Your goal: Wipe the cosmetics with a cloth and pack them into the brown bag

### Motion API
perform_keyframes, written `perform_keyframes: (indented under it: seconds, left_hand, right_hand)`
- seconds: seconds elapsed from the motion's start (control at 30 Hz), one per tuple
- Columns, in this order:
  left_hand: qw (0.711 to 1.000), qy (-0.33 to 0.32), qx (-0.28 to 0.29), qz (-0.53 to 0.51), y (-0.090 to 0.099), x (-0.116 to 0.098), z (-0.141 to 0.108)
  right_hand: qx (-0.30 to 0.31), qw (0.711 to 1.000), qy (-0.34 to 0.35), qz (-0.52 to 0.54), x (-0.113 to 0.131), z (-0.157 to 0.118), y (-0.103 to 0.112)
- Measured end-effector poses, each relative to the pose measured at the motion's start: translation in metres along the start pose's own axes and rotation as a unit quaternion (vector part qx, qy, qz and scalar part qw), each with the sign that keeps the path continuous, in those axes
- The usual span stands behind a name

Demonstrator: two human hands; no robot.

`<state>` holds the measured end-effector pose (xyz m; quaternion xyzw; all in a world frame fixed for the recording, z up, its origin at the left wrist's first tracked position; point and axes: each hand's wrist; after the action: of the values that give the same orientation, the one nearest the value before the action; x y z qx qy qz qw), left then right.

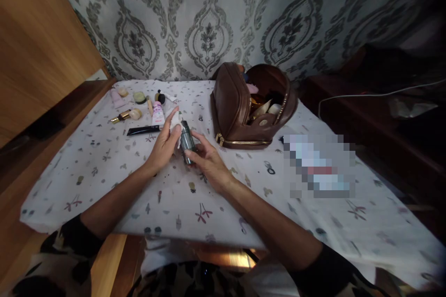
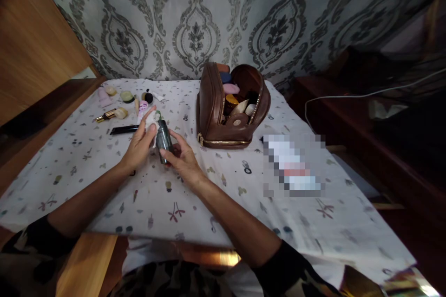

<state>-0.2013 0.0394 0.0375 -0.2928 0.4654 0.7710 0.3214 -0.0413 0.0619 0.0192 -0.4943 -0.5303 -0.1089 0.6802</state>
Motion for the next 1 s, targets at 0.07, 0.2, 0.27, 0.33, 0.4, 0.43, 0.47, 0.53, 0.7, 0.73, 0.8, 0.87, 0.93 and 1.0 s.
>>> perform_keyframes:
  seconds: [0.07,0.2,0.27,0.33,0.4,0.43,0.47,0.53,0.7,0.73,0.8,0.87,0.93,1.0]
  left_hand:
    - [0.998,0.038,0.0,-0.051,0.0,0.003,0.001]
    - [0.993,0.048,0.026,-0.107,-0.003,0.008,0.002]
    - [0.99,0.04,0.043,-0.124,-0.003,0.008,0.001]
    - [0.989,0.038,0.073,-0.126,-0.003,0.006,0.0]
    - [0.989,0.024,0.11,-0.096,-0.001,0.001,-0.002]
    - [0.989,0.011,0.126,-0.076,0.0,-0.002,-0.003]
    - [0.989,-0.003,0.139,-0.059,0.001,-0.005,-0.003]
    - [0.988,-0.023,0.147,-0.043,0.002,-0.008,-0.004]
    - [0.995,0.005,0.073,-0.065,0.004,-0.006,-0.002]
    - [0.996,0.009,0.06,-0.058,0.005,-0.006,-0.002]
    - [0.998,-0.005,0.054,-0.025,0.01,-0.007,-0.001]
    - [0.995,-0.047,0.089,0.011,0.015,-0.014,-0.002]
    - [0.983,-0.1,0.152,0.026,0.021,-0.026,-0.002]
    - [0.967,-0.141,0.209,0.032,0.026,-0.043,-0.001]
  right_hand:
    - [0.008,1.0,0.005,-0.004,0.0,0.0,0.0]
    - [0.026,0.999,0.024,0.01,0.001,0.001,0.001]
    - [0.016,0.999,0.045,0.003,0.003,0.003,0.002]
    - [-0.011,0.998,0.067,-0.014,0.004,0.005,0.005]
    - [-0.04,0.994,0.089,-0.045,0.005,0.007,0.008]
    - [-0.05,0.992,0.099,-0.065,0.005,0.008,0.009]
    - [-0.056,0.988,0.111,-0.086,0.004,0.009,0.01]
    - [-0.059,0.981,0.134,-0.127,0.002,0.01,0.011]
    - [-0.018,0.968,0.153,-0.198,0.006,0.005,0.005]
    - [-0.013,0.965,0.154,-0.211,0.01,0.004,0.003]
    - [-0.024,0.958,0.167,-0.232,0.023,0.0,0.0]
    - [-0.047,0.951,0.194,-0.235,0.04,-0.004,-0.001]
    - [-0.054,0.947,0.219,-0.23,0.06,-0.009,0.002]
    - [-0.036,0.948,0.227,-0.221,0.08,-0.015,0.007]
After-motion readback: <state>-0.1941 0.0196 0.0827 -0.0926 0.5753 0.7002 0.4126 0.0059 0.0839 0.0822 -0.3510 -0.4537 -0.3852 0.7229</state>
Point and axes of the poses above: each hand's wrist, its own z-axis towards the middle knuckle, its own y-axis out of the back of the hand, x = y × z, and after that the axes turned 9 degrees about z, right-handed
